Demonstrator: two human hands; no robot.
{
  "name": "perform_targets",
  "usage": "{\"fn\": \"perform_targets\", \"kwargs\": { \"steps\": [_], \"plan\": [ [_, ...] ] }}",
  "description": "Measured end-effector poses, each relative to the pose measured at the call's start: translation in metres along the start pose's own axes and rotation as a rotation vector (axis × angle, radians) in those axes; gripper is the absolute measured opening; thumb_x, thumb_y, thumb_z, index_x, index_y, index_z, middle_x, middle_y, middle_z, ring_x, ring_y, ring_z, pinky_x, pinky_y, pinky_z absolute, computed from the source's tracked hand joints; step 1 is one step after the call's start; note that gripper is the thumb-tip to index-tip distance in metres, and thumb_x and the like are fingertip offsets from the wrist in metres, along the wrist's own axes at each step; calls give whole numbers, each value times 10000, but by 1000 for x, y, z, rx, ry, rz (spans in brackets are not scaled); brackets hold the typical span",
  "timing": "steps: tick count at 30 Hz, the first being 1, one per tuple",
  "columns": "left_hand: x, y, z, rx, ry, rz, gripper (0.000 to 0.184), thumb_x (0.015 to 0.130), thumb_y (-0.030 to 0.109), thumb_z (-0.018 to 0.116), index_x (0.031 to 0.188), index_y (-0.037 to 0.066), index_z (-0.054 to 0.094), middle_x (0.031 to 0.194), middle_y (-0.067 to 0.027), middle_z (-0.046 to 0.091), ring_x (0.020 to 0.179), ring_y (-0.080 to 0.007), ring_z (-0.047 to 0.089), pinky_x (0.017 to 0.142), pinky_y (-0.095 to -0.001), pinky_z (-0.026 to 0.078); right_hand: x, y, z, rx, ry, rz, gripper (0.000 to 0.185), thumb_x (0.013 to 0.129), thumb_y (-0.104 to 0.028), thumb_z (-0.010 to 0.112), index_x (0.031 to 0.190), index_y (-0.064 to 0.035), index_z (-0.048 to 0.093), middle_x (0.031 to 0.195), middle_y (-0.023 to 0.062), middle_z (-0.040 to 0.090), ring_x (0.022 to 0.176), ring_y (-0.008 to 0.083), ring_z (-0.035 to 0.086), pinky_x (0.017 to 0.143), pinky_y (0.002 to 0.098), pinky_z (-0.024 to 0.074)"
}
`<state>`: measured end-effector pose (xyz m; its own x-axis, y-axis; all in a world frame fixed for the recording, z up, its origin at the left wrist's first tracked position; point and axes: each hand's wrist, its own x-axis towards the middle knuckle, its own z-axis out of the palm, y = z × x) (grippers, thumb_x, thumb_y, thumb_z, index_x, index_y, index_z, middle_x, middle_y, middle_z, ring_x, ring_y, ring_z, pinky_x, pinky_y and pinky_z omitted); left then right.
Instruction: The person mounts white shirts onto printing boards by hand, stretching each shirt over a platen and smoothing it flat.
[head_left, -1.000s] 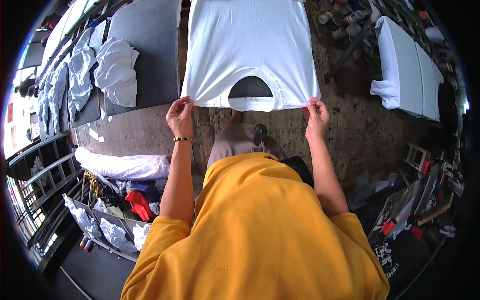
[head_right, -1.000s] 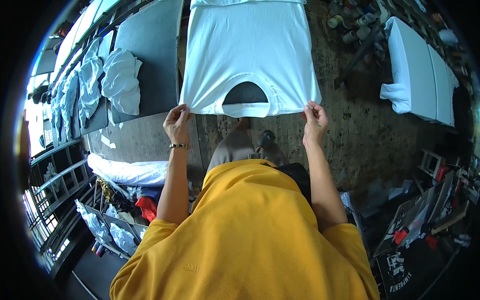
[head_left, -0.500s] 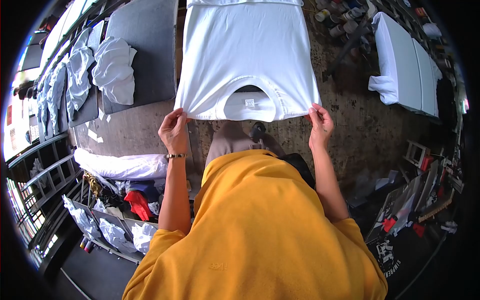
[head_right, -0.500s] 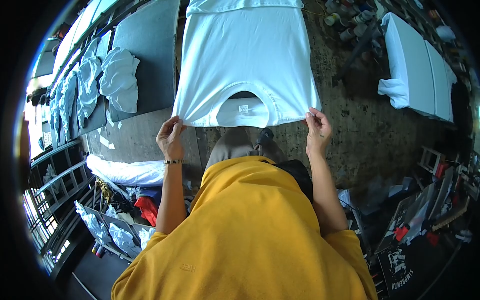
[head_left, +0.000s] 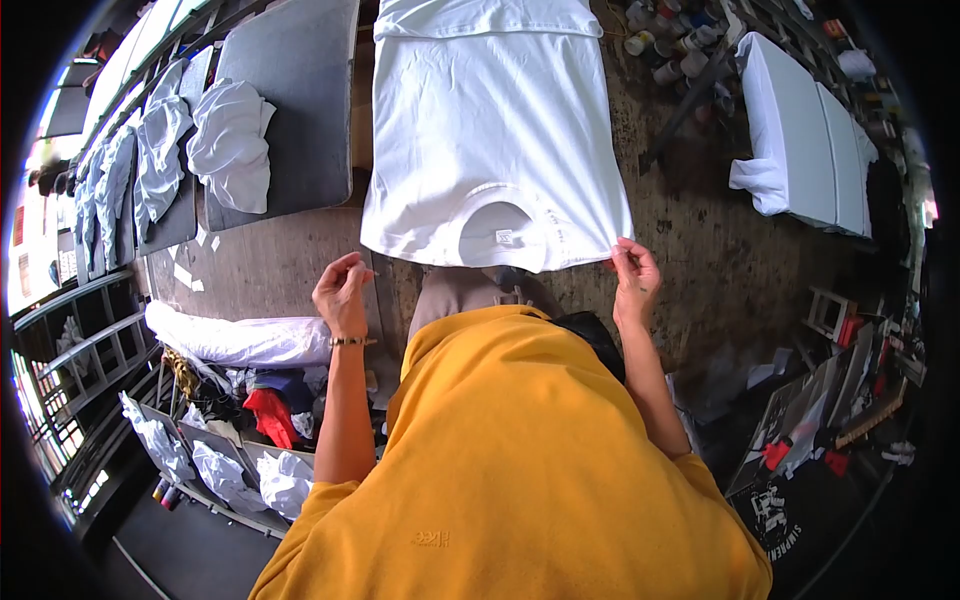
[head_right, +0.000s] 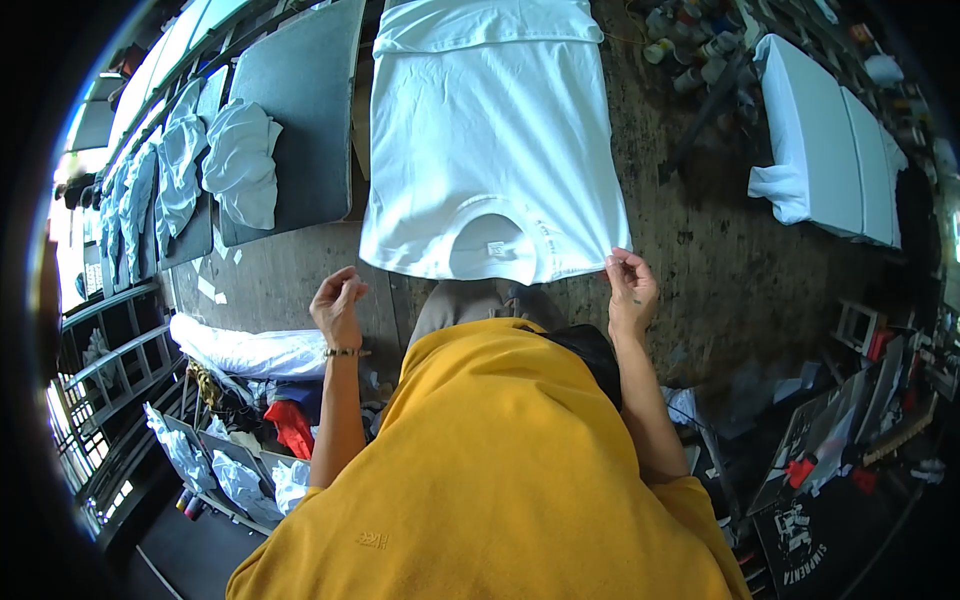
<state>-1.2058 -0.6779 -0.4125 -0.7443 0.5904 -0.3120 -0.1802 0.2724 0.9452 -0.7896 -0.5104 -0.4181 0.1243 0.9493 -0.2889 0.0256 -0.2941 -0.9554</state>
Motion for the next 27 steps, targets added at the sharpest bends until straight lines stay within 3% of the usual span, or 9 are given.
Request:
{"fn": "perform_targets", "kwargs": {
  "steps": [2, 4, 7, 10, 13, 14, 17, 20, 27],
  "plan": [
    [17, -24, 4, 1, -51, -158, 283, 924, 97, 735, 1157, -51, 674, 967, -99, 711, 794, -167, 706, 708, -270, 595, 6, 21, -2, 42, -35, 64, 185, 936, -57, 718, 1105, 0, 668, 958, 43, 669, 814, 110, 635, 754, 270, 554],
    [36, -46, 23, -195, -143, -439, 509, 929, 188, 755, 1329, -49, 546, 1145, -145, 663, 963, -228, 691, 820, -333, 585, 10, 35, 2, 83, -59, 145, 173, 939, -54, 709, 1098, -12, 655, 941, 43, 659, 808, 119, 643, 740, 276, 567],
    [50, -58, 62, -296, -160, -664, 653, 937, 251, 753, 1438, 1, 416, 1311, -145, 575, 1156, -285, 611, 965, -445, 534, 14, 46, 6, 210, -51, 256, 164, 947, -51, 694, 1102, -26, 647, 951, 43, 656, 810, 128, 649, 743, 280, 570],
    [65, -95, 76, -412, -310, -656, 629, 961, 257, 719, 1457, 59, 386, 1352, -113, 550, 1250, -309, 545, 1055, -529, 454, 13, 44, 4, 295, -69, 284, 148, 954, -48, 681, 1098, -48, 646, 956, 37, 654, 800, 132, 646, 746, 282, 560],
    [78, -117, 83, -609, -514, -658, 546, 987, 218, 672, 1448, 103, 404, 1337, -88, 563, 1209, -304, 572, 1039, -540, 457, 10, 39, 1, 304, -78, 295, 151, 954, -52, 683, 1102, -57, 650, 953, 29, 658, 794, 127, 639, 747, 282, 554],
    [77, -116, 89, -606, -478, -595, 439, 1037, 236, 584, 1391, 30, 426, 1317, -136, 570, 1229, -332, 557, 1062, -529, 457, 11, 37, -1, 297, -82, 292, 151, 954, -53, 684, 1101, -58, 652, 954, 29, 659, 798, 126, 640, 749, 283, 555],
    [88, -125, 98, -776, -230, -707, 392, 1015, 237, 624, 1335, 49, 496, 1199, -115, 596, 1128, -293, 589, 1000, -489, 491, 12, 34, -2, 285, -92, 285, 149, 954, -55, 686, 1099, -60, 655, 959, 29, 665, 806, 124, 644, 758, 286, 560],
    [77, -120, 102, -656, 57, -754, 302, 971, 289, 701, 1197, 108, 614, 1067, -59, 631, 1028, -248, 626, 860, -432, 516, 13, 33, -5, 267, -101, 284, 147, 954, -58, 686, 1097, -59, 657, 963, 31, 670, 812, 124, 648, 766, 289, 565],
    [74, -129, 106, -737, 29, -680, 232, 958, 304, 723, 1025, 145, 568, 944, -31, 614, 918, -200, 632, 709, -393, 509, 14, 34, -6, 261, -110, 296, 150, 953, -57, 686, 1101, -56, 659, 961, 35, 675, 809, 127, 655, 766, 293, 572]
  ]
}}
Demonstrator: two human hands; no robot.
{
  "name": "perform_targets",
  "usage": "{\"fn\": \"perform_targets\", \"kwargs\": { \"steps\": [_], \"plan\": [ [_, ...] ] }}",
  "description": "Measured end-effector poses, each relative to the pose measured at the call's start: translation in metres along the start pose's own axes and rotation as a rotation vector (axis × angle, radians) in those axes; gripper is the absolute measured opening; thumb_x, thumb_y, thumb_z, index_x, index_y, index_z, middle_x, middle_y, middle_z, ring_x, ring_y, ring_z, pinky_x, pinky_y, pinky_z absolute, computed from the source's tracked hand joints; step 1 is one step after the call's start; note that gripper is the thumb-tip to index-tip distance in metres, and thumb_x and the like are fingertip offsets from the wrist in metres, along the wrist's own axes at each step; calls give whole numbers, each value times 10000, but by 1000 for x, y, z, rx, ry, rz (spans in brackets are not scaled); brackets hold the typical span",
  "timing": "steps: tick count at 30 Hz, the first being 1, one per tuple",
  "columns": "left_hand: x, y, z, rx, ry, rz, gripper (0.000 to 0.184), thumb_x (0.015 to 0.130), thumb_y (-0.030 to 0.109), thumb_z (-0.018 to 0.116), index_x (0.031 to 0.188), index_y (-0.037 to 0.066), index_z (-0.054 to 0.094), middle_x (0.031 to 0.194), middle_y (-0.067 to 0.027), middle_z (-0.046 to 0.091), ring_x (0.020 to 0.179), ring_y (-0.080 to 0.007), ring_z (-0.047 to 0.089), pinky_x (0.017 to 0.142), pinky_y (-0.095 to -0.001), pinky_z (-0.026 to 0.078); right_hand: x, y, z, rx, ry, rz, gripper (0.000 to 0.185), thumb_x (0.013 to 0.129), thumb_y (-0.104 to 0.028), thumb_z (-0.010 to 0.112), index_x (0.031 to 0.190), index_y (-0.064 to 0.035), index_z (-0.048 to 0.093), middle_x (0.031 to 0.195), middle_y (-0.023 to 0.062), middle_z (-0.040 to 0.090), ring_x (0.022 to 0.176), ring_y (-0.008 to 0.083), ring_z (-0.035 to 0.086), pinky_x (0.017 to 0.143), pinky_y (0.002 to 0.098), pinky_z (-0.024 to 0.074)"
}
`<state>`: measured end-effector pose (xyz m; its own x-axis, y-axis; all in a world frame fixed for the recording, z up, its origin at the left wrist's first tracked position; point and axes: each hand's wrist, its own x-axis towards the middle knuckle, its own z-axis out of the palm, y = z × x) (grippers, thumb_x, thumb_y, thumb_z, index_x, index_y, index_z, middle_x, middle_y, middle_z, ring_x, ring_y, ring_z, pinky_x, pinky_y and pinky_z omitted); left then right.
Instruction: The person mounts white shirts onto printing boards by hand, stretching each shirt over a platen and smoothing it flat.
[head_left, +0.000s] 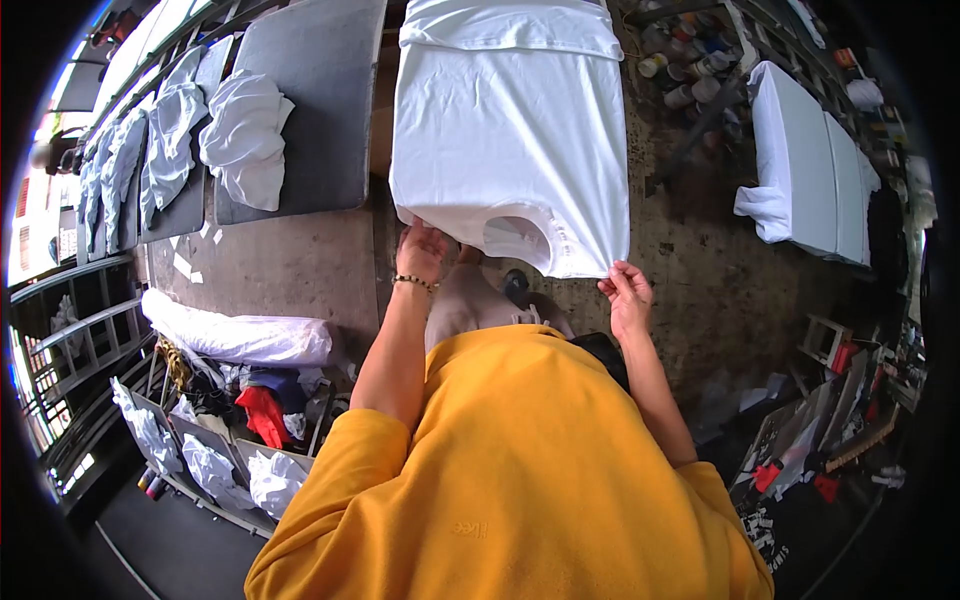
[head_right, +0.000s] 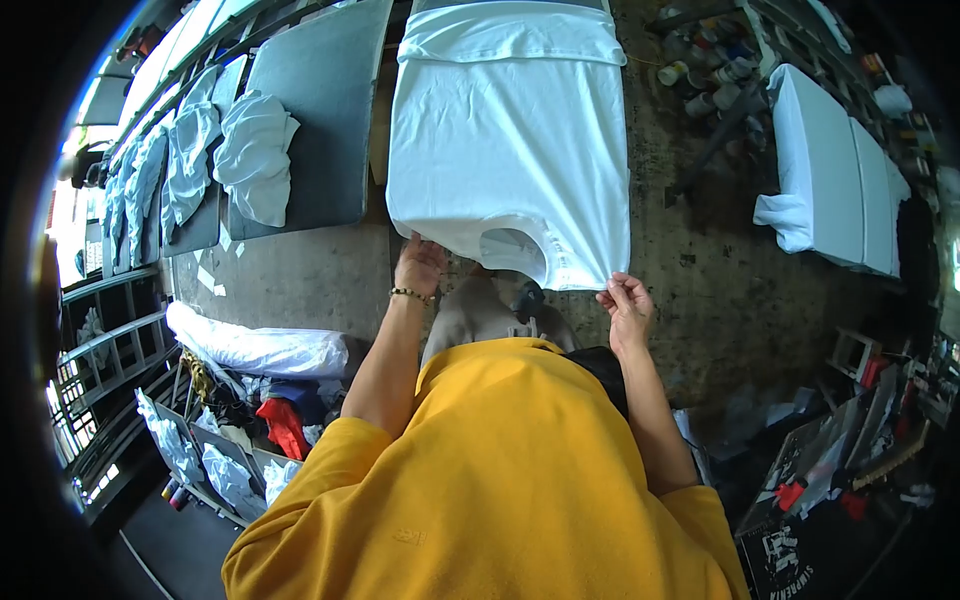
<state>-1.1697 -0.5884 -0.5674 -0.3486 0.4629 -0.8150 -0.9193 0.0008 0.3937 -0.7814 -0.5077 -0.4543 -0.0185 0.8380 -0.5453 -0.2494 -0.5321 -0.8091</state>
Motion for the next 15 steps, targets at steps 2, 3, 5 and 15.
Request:
{"fn": "perform_targets", "kwargs": {
  "steps": [2, 3, 5, 15],
  "plan": [
    [9, 4, 0, -24, -21, 21, 237, 959, 303, 721, 1008, 143, 553, 934, -27, 609, 882, -195, 634, 701, -387, 502, 0, -3, -1, -5, -1, -5, 153, 951, -57, 688, 1102, -56, 659, 960, 38, 677, 808, 128, 658, 761, 295, 574],
    [14, 4, -2, -48, -62, 58, 233, 948, 268, 716, 1058, 125, 568, 921, -32, 606, 849, -205, 639, 699, -387, 499, 0, -4, -1, -8, -4, -6, 155, 950, -56, 689, 1102, -56, 659, 959, 39, 678, 808, 129, 660, 758, 296, 574],
    [7, 14, -5, -25, 24, 38, 234, 927, 230, 703, 1081, 104, 579, 918, -42, 603, 830, -214, 645, 696, -386, 500, -1, -7, 1, -1, 13, -12, 149, 953, -48, 684, 1100, -36, 660, 950, 45, 664, 799, 131, 655, 747, 287, 580],
    [-107, 86, -6, 648, 153, 718, 140, 897, 2, 614, 1007, 57, 546, 748, -23, 592, 645, -94, 597, 595, -252, 546, -2, 0, 5, 35, 22, -22, 138, 951, -59, 691, 1086, -37, 669, 946, 34, 655, 819, 124, 647, 737, 291, 572]
  ]
}}
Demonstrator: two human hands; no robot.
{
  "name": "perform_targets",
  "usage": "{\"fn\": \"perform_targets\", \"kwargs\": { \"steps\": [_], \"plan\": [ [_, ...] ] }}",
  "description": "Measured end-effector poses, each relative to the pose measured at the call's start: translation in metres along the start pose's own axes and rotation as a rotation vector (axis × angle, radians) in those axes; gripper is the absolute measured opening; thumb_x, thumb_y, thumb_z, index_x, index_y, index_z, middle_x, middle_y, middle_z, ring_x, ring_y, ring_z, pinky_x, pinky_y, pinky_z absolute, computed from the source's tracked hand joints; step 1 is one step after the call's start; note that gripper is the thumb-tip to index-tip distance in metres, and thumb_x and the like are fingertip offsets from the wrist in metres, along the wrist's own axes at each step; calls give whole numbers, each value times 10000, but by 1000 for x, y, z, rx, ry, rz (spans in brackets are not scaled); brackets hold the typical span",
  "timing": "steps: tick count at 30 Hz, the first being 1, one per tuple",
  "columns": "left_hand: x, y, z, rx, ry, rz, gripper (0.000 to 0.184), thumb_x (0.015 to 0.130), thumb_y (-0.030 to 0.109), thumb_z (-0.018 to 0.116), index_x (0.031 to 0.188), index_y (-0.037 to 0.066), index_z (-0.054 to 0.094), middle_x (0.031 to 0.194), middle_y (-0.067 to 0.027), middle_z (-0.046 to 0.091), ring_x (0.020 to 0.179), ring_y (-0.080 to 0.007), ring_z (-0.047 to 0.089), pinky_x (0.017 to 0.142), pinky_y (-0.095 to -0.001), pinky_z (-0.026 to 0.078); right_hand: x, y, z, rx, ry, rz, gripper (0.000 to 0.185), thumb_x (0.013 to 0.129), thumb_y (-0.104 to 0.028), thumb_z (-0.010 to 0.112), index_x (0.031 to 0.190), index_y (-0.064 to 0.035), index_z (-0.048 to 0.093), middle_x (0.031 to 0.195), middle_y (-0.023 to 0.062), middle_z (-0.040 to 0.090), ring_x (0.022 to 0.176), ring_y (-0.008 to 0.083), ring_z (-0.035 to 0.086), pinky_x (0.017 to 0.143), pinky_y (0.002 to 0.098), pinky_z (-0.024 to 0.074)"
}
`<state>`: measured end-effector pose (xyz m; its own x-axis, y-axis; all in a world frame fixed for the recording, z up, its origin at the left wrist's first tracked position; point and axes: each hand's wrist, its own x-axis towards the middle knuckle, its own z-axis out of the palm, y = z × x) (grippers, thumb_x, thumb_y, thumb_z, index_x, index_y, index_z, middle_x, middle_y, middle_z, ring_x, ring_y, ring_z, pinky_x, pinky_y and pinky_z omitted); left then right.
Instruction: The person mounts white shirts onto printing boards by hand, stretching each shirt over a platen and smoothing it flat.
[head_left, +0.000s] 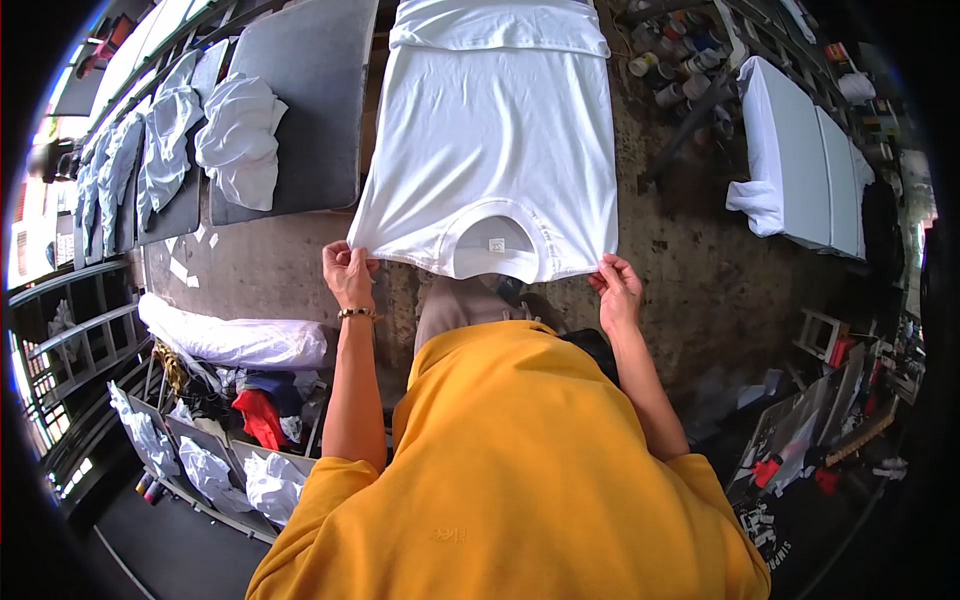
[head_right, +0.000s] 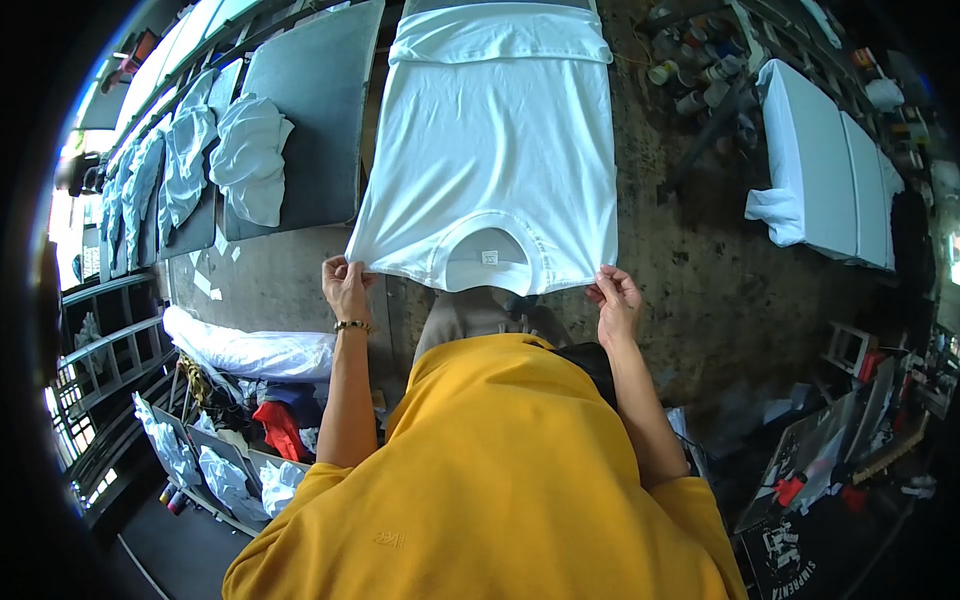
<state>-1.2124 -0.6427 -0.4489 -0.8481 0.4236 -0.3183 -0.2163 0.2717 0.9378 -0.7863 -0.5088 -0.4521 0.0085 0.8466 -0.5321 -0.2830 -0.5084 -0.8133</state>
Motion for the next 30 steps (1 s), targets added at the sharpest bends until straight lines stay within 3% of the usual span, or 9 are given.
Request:
{"fn": "perform_targets", "kwargs": {
  "steps": [3, 6, 8, 12, 16, 21, 25, 27, 30],
  "plan": [
    [-7, 22, 3, -75, -15, 127, 212, 901, -27, 609, 1076, 54, 518, 768, -46, 600, 682, -94, 615, 631, -250, 568, -5, -5, 7, 24, 3, -18, 141, 951, -62, 693, 1088, -37, 672, 944, 29, 654, 815, 122, 646, 735, 291, 571],
    [-7, 34, -11, -15, -126, 217, 79, 937, -22, 588, 1000, 13, 620, 858, -35, 654, 759, -84, 634, 693, -242, 567, -15, -17, 16, 53, -6, -76, 141, 947, -67, 702, 1083, -37, 679, 940, 26, 655, 821, 119, 646, 736, 291, 572],
    [-12, 45, -17, 70, -150, 243, 124, 958, -9, 581, 947, -4, 704, 894, -9, 678, 771, -72, 623, 719, -239, 560, -19, -21, 19, 30, -5, -115, 144, 941, -75, 713, 1076, -34, 684, 934, 24, 655, 810, 116, 644, 736, 288, 570],
    [8, -13, -25, 152, -198, 89, 149, 949, -5, 572, 990, -28, 713, 923, -53, 685, 778, -124, 678, 748, -289, 623, -3, 2, 2, -81, 19, -120, 166, 936, -62, 711, 1097, -38, 679, 950, 27, 669, 797, 121, 646, 745, 280, 569],
    [18, -56, -23, 86, -203, 9, 135, 952, 11, 588, 1010, -18, 707, 913, -38, 682, 761, -125, 680, 727, -280, 610, 7, 21, -15, -138, 8, -49, 168, 932, -74, 722, 1090, -33, 682, 945, 28, 666, 790, 117, 645, 744, 279, 568],
    [12, -57, -15, 53, -265, -101, 124, 952, 41, 608, 991, -12, 713, 875, -15, 678, 717, -112, 676, 692, -237, 573, 15, 27, -19, -109, -23, -28, 168, 936, -81, 716, 1093, -33, 678, 933, 26, 663, 778, 120, 648, 735, 276, 567],
    [26, -48, -5, 753, -172, 368, 111, 895, 53, 679, 995, 36, 723, 883, -83, 704, 746, -199, 702, 699, -298, 564, 27, -1, -10, -423, -57, 16, 118, 947, -117, 705, 1034, -46, 667, 881, 17, 650, 740, 110, 639, 653, 261, 536],
    [34, 1, 23, 659, -238, 491, 121, 878, 82, 700, 990, 40, 721, 880, -112, 704, 752, -223, 698, 705, -327, 559, 57, -25, -8, -541, -42, -45, 116, 949, -148, 704, 999, -53, 658, 852, 12, 641, 715, 102, 629, 610, 254, 513],
    [80, 86, 87, 613, -323, 640, 147, 880, 148, 724, 970, 32, 713, 858, -133, 701, 756, -235, 687, 694, -351, 547, 129, -84, 23, -688, -48, -316, 172, 966, -222, 688, 947, -53, 670, 747, -4, 629, 659, 74, 586, 579, 241, 469]
  ]
}}
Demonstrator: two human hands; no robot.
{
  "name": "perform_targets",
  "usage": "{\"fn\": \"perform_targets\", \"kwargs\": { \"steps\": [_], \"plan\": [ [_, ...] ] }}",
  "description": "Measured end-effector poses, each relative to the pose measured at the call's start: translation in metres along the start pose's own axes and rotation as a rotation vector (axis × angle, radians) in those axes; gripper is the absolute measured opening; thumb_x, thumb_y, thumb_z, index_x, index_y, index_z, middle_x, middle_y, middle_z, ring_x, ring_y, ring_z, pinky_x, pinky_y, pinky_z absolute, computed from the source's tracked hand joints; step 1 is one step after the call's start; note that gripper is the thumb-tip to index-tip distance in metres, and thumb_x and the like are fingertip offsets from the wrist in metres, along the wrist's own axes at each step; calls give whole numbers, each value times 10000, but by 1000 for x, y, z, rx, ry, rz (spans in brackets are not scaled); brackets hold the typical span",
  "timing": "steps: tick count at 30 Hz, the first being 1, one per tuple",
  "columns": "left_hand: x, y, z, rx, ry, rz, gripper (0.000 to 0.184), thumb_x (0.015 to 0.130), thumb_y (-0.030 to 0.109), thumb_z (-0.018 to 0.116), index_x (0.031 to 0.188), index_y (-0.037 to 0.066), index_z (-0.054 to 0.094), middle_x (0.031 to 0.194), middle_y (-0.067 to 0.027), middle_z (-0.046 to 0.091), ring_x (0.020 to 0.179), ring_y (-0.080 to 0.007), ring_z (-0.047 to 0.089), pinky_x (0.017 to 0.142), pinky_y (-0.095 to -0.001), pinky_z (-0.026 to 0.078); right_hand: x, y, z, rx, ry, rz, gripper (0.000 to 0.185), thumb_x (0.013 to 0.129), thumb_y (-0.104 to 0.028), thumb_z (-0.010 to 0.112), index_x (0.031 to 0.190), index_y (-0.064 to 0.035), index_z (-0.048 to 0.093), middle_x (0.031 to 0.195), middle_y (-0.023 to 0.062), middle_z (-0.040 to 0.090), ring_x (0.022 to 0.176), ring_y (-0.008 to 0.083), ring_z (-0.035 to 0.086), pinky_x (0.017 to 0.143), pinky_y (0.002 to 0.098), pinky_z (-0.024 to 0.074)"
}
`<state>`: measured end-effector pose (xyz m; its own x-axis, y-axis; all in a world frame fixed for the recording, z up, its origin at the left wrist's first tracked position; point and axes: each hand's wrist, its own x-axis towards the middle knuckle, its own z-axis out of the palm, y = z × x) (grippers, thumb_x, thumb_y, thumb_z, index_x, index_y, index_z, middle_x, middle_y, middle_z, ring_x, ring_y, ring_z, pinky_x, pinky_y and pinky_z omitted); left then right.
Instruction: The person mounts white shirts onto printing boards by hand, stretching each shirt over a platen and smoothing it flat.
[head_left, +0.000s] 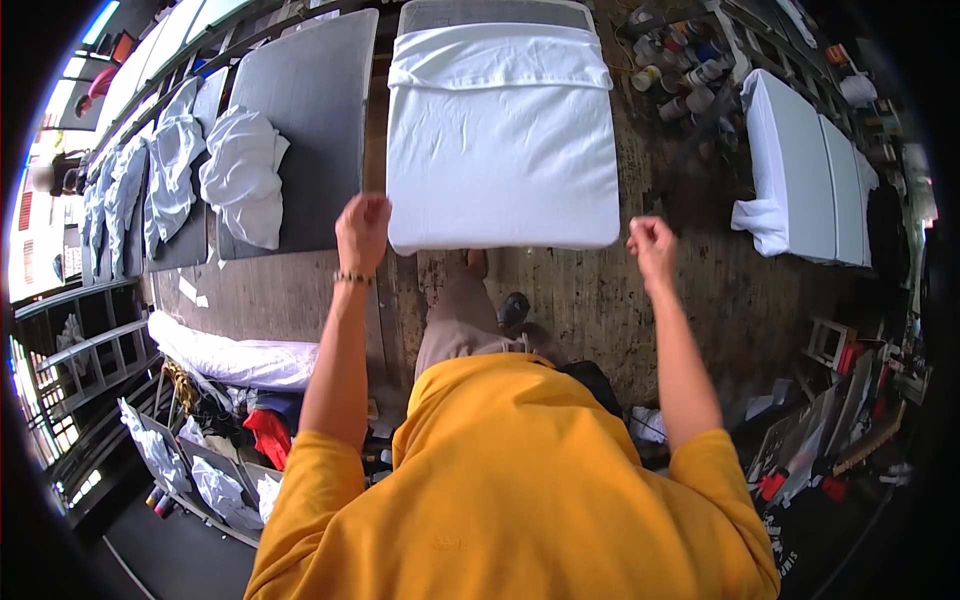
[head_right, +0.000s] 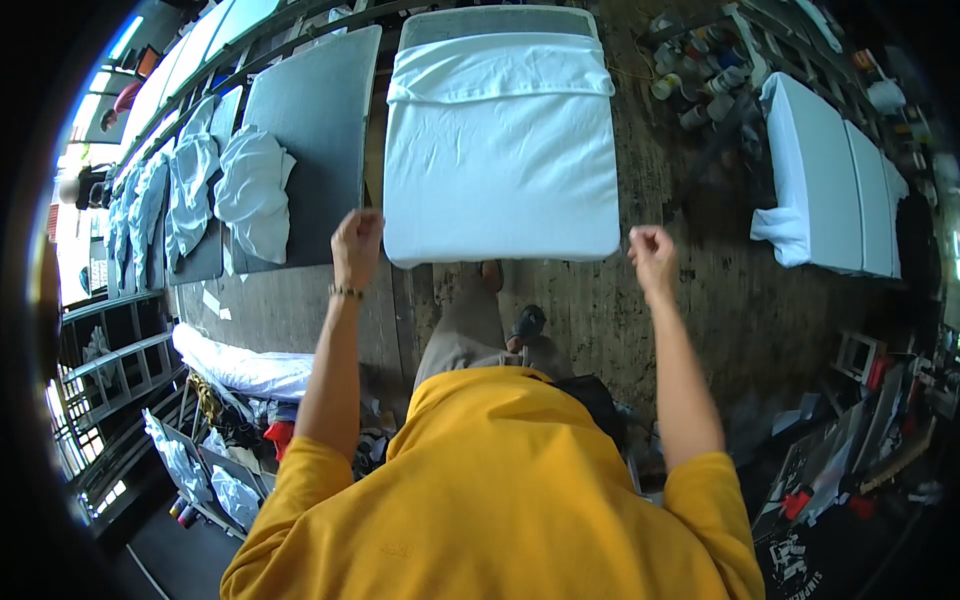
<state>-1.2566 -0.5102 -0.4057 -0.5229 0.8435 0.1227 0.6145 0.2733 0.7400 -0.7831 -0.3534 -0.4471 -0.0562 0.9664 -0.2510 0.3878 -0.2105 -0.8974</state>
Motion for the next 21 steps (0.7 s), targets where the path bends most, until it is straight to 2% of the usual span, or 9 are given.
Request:
{"fn": "perform_targets", "kwargs": {
  "steps": [2, 6, 9, 11, 15, 16, 18, 19, 21],
  "plan": [
    [79, 9, 11, 112, -40, 56, 194, 892, 204, 716, 962, 23, 702, 866, -167, 700, 794, -280, 691, 711, -376, 545, 69, -44, 4, -173, 25, -204, 199, 951, -242, 702, 943, -43, 717, 692, -5, 626, 635, 80, 575, 603, 280, 469],
    [239, -3, 51, 227, -155, 129, 260, 940, 277, 633, 987, 30, 699, 933, -189, 707, 910, -391, 678, 792, -456, 536, 209, -119, 35, -429, 15, -594, 207, 934, -226, 697, 1017, -40, 736, 827, 105, 645, 713, 231, 600, 679, 343, 489],
    [329, -23, 81, 197, -101, 245, 257, 924, 287, 646, 1073, 95, 729, 1071, -175, 697, 993, -381, 668, 860, -445, 540, 299, -149, 69, -577, -19, -591, 249, 952, -219, 652, 1141, -74, 725, 956, 147, 662, 842, 299, 653, 753, 386, 524],
    [358, -30, 95, 295, -124, 251, 259, 897, 276, 686, 1093, 115, 739, 1114, -148, 682, 1015, -353, 664, 875, -434, 540, 348, -151, 89, -617, -40, -726, 276, 938, -206, 661, 1185, -95, 718, 1008, 155, 655, 945, 331, 654, 802, 402, 524],
    [390, -38, 97, 269, -282, 192, 291, 836, 234, 767, 1111, 138, 753, 1133, -100, 658, 1021, -293, 655, 883, -411, 540, 393, -143, 108, -680, -146, -620, 227, 915, -192, 693, 1102, -63, 701, 1010, 140, 625, 907, 315, 632, 794, 386, 514],
    [391, -39, 99, 247, -253, 252, 242, 823, 175, 784, 1051, 102, 753, 1051, -89, 655, 978, -252, 664, 856, -371, 547, 400, -143, 105, -702, -174, -622, 224, 914, -191, 699, 1086, -49, 688, 1011, 128, 609, 868, 296, 626, 779, 373, 515],
    [397, -41, 95, 124, -368, 281, 191, 883, 180, 751, 1040, 75, 721, 992, -74, 661, 917, -218, 683, 811, -344, 558, 410, -140, 102, -725, -165, -784, 170, 932, -187, 699, 989, -54, 609, 909, 50, 569, 786, 200, 584, 731, 315, 489],
    [398, -43, 89, 62, -424, 292, 174, 912, 183, 735, 1034, 62, 706, 962, -66, 664, 886, -201, 692, 789, -330, 564, 415, -141, 98, -568, -290, -658, 161, 943, -196, 694, 969, -66, 602, 867, 22, 548, 769, 169, 560, 706, 303, 466],
    [406, -47, 56, -435, -720, -193, 165, 1000, 213, 658, 1038, 53, 649, 894, -34, 668, 775, -146, 694, 728, -295, 571, 418, -151, 84, -250, -522, -375, 162, 965, -214, 685, 929, -90, 588, 784, -33, 508, 735, 109, 511, 656, 278, 421]
  ]
}}
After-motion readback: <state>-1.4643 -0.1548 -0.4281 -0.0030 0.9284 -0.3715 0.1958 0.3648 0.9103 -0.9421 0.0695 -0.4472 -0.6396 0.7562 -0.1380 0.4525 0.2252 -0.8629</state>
